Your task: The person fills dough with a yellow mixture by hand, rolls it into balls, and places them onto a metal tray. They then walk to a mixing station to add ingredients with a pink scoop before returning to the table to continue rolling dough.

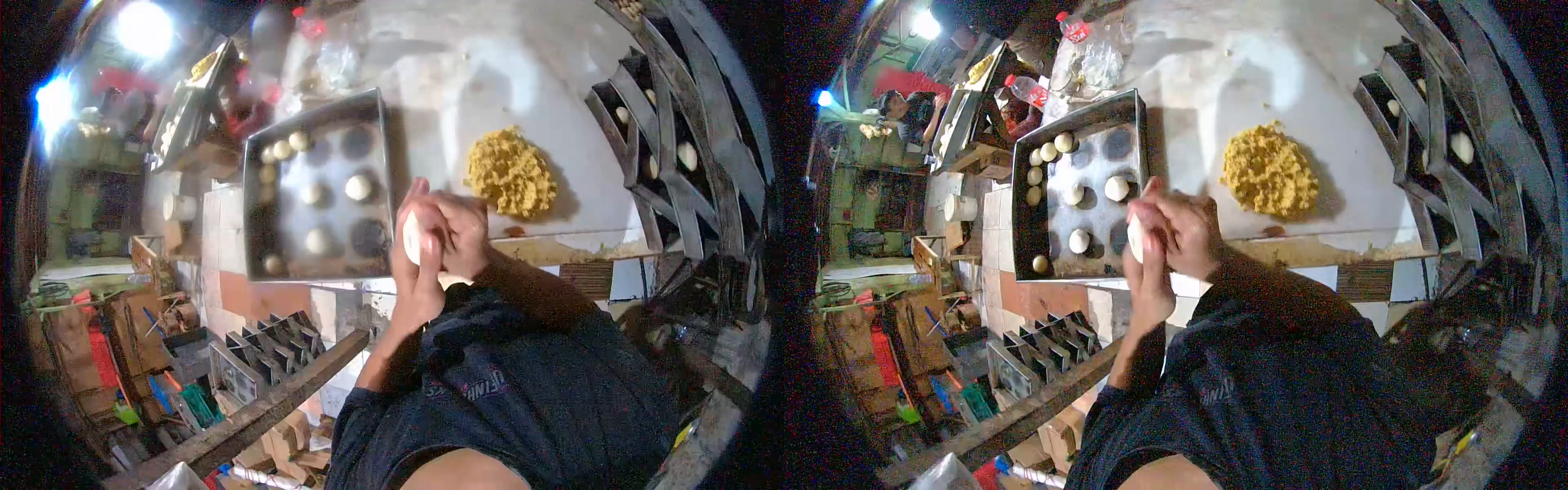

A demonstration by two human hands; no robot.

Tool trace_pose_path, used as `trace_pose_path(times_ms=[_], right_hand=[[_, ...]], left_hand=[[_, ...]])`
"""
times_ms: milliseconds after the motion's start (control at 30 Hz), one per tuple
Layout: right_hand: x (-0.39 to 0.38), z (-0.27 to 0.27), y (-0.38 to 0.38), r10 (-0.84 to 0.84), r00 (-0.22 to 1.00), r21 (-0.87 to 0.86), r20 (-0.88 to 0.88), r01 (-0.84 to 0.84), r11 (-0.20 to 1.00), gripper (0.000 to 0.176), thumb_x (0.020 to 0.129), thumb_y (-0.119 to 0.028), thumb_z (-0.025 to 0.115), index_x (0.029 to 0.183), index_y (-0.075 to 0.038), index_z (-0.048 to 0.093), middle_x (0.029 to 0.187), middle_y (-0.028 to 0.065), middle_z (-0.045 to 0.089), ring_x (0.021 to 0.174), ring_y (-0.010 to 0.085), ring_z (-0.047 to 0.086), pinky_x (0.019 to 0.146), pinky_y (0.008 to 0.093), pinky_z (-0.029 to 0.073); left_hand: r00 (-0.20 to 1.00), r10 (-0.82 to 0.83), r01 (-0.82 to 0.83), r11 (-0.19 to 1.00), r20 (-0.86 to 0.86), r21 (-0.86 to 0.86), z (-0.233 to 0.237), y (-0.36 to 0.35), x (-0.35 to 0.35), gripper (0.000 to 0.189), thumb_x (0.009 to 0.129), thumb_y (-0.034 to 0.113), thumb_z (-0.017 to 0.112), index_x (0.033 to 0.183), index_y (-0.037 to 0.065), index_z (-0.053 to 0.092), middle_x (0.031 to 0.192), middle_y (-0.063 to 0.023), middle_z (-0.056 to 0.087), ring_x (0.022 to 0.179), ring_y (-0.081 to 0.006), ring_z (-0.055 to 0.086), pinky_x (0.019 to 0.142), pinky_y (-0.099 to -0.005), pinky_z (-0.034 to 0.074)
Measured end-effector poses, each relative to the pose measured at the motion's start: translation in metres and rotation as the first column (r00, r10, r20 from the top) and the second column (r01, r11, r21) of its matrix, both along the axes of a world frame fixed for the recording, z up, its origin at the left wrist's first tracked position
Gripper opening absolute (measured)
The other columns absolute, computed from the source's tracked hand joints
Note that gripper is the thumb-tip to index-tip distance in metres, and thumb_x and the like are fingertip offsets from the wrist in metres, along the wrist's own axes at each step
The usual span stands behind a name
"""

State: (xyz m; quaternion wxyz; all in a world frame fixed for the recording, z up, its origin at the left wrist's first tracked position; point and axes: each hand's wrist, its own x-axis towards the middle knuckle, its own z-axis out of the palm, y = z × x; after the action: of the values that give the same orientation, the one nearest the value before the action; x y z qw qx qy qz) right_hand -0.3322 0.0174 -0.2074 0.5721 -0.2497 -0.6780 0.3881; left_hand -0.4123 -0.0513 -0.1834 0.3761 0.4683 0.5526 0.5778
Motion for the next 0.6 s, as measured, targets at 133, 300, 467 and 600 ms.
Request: trace_pose_path(times_ms=[133, 300, 467, 600], right_hand=[[-0.015, -0.012, -0.020, -0.017, 0.966, 0.023, 0.257, 0.012, 1.000, 0.018, 0.093, -0.017, 0.053, 0.092, -0.001, 0.061, 0.083, 0.0154, 0.057, 0.080, 0.0298, 0.058, 0.071, 0.0390, 0.047], [-0.023, -0.045, -0.076, -0.015, 0.973, 0.034, 0.230, 0.007, 0.999, 0.016, 0.092, -0.015, 0.053, 0.092, 0.001, 0.059, 0.089, 0.0151, 0.055, 0.087, 0.0289, 0.055, 0.077, 0.0377, 0.045], [0.019, -0.068, -0.055, -0.016, 0.931, -0.047, 0.365, 0.036, 0.998, 0.019, 0.085, -0.018, 0.065, 0.088, 0.000, 0.065, 0.092, 0.0156, 0.065, 0.087, 0.0319, 0.062, 0.083, 0.0404, 0.048], [0.056, -0.104, 0.018, -0.366, 0.664, 0.139, 0.652, 0.370, 0.919, 0.030, 0.081, -0.022, 0.069, 0.099, 0.002, 0.065, 0.110, 0.0188, 0.062, 0.106, 0.0320, 0.058, 0.094, 0.0413, 0.044]], left_hand=[[0.976, 0.111, -0.093, 0.991, 0.189, -0.098, -0.013, -0.047, -0.018, 0.037, 0.099, 0.027, 0.050, 0.114, -0.005, 0.059, 0.105, -0.0098, 0.063, 0.096, -0.0130, 0.055, 0.085, -0.0267, 0.044], [0.718, 0.108, 0.071, 0.971, 0.687, -0.228, -0.068, -0.105, -0.021, 0.034, 0.097, 0.026, 0.053, 0.117, -0.002, 0.057, 0.106, -0.0079, 0.064, 0.096, -0.0158, 0.060, 0.086, -0.0301, 0.048], [0.413, 0.059, 0.202, 0.967, 0.909, -0.155, -0.069, -0.123, -0.022, 0.039, 0.097, 0.026, 0.052, 0.119, -0.006, 0.053, 0.117, -0.0164, 0.061, 0.106, -0.0243, 0.062, 0.088, -0.0295, 0.054], [0.607, -0.103, 0.310, 0.944, 0.788, -0.116, -0.057, -0.111, -0.027, 0.049, 0.096, 0.022, 0.051, 0.134, -0.006, 0.042, 0.131, -0.0201, 0.052, 0.114, -0.0255, 0.058, 0.094, -0.0306, 0.051]])
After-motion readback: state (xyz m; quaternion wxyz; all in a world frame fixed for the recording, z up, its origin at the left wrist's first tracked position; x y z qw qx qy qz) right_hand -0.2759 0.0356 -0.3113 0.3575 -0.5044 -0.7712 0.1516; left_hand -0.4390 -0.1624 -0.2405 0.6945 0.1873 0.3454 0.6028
